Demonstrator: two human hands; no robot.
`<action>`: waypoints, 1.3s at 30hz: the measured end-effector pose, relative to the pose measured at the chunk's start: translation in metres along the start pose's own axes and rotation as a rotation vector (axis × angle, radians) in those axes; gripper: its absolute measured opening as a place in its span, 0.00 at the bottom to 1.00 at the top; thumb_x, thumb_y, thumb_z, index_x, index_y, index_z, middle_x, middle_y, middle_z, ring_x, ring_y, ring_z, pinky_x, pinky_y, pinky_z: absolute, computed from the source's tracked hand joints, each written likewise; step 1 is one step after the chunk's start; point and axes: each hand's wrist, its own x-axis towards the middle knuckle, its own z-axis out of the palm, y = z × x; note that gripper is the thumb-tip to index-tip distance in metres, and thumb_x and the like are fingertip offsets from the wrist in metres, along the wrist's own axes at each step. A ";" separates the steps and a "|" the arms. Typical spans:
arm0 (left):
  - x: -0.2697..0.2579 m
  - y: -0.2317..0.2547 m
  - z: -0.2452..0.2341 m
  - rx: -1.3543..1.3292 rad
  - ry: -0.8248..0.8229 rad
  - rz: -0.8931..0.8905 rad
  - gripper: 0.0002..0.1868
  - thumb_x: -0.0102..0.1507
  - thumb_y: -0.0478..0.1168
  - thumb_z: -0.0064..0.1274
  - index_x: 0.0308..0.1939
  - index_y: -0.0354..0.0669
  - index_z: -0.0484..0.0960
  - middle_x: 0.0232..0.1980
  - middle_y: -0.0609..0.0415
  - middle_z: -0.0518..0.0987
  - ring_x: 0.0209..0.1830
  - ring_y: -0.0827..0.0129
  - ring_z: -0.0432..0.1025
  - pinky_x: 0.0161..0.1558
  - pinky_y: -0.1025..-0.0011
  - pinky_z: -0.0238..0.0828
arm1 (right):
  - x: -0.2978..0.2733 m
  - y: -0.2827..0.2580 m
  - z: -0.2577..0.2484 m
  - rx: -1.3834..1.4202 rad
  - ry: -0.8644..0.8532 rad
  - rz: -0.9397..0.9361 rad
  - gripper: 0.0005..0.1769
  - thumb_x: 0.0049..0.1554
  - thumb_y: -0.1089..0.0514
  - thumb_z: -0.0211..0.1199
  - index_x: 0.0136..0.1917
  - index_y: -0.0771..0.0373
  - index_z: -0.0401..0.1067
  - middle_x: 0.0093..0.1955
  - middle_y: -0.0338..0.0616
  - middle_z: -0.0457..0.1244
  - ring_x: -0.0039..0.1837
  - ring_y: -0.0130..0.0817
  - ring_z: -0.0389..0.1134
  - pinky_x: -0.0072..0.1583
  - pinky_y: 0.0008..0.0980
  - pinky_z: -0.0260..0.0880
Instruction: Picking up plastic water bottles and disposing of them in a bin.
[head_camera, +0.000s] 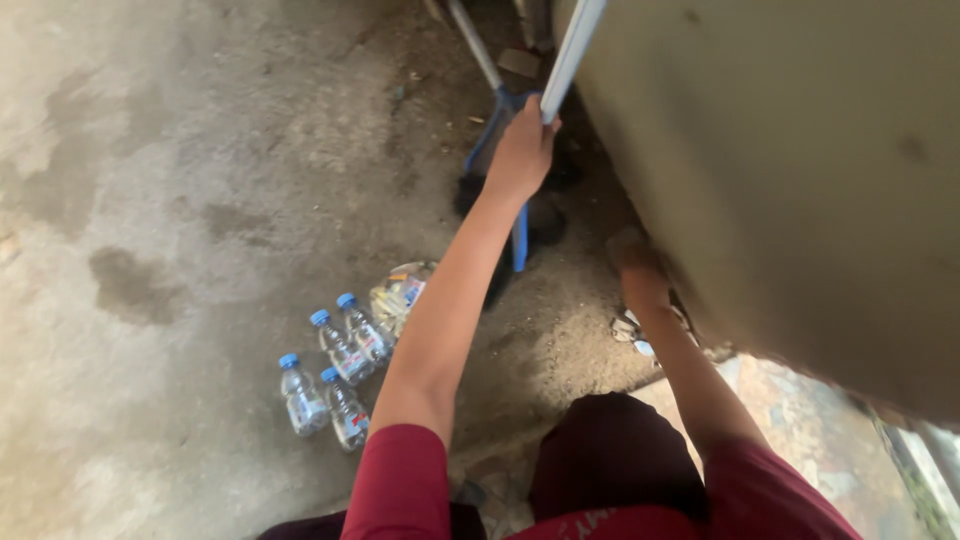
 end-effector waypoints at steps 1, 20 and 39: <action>0.004 0.002 0.007 -0.012 -0.015 0.013 0.10 0.68 0.39 0.49 0.52 0.42 0.70 0.45 0.38 0.80 0.49 0.39 0.75 0.47 0.49 0.69 | -0.010 -0.001 -0.024 -0.009 0.000 0.022 0.29 0.61 0.62 0.49 0.75 0.61 0.66 0.74 0.56 0.60 0.73 0.54 0.61 0.73 0.48 0.62; -0.033 0.049 -0.003 -0.032 -0.002 0.073 0.46 0.63 0.45 0.62 0.77 0.44 0.50 0.68 0.37 0.68 0.65 0.43 0.69 0.56 0.57 0.72 | -0.077 0.011 -0.074 -0.514 -0.195 -0.316 0.30 0.52 0.53 0.60 0.69 0.49 0.72 0.78 0.38 0.56 0.75 0.41 0.56 0.65 0.41 0.63; -0.242 0.076 0.022 0.299 -1.228 0.218 0.45 0.59 0.59 0.58 0.75 0.46 0.61 0.73 0.41 0.68 0.71 0.51 0.66 0.67 0.56 0.64 | -0.134 0.035 -0.115 0.479 0.276 0.354 0.24 0.55 0.68 0.48 0.58 0.58 0.79 0.59 0.62 0.69 0.61 0.61 0.69 0.62 0.49 0.69</action>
